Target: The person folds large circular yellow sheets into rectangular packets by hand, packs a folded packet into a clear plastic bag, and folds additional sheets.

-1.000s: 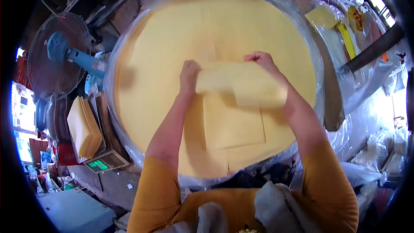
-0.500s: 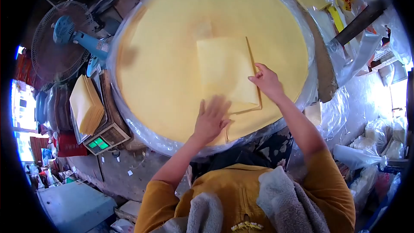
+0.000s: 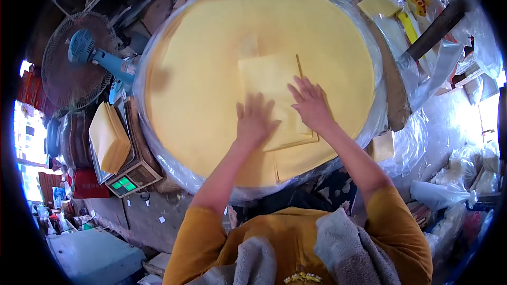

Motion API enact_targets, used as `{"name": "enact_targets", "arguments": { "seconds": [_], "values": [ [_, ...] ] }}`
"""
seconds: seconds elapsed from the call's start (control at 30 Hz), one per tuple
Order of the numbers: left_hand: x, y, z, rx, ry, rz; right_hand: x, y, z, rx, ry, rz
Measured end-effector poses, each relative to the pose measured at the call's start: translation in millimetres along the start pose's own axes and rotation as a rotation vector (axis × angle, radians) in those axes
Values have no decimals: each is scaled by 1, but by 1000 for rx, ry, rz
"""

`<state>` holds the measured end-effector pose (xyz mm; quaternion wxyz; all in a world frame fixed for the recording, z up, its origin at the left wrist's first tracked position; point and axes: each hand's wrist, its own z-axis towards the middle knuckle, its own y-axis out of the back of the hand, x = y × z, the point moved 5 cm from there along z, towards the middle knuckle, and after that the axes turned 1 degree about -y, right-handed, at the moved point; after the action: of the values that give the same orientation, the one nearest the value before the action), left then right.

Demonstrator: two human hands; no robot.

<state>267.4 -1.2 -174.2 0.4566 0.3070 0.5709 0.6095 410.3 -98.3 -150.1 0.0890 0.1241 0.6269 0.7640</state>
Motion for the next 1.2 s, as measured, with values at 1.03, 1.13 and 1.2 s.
{"name": "enact_targets", "arguments": {
  "seconds": [1.03, 1.13, 1.2],
  "values": [
    [33, 47, -74, -261, -242, -573, -34, -2, -68, 258, -84, 1011],
    [50, 19, -61, -70, 183, -475, -37, -7, -52, 161, -358, 857],
    [54, 11, -49, -187, 270, -714, -40, -4, -36, 187, -427, 713]
  ]
}}
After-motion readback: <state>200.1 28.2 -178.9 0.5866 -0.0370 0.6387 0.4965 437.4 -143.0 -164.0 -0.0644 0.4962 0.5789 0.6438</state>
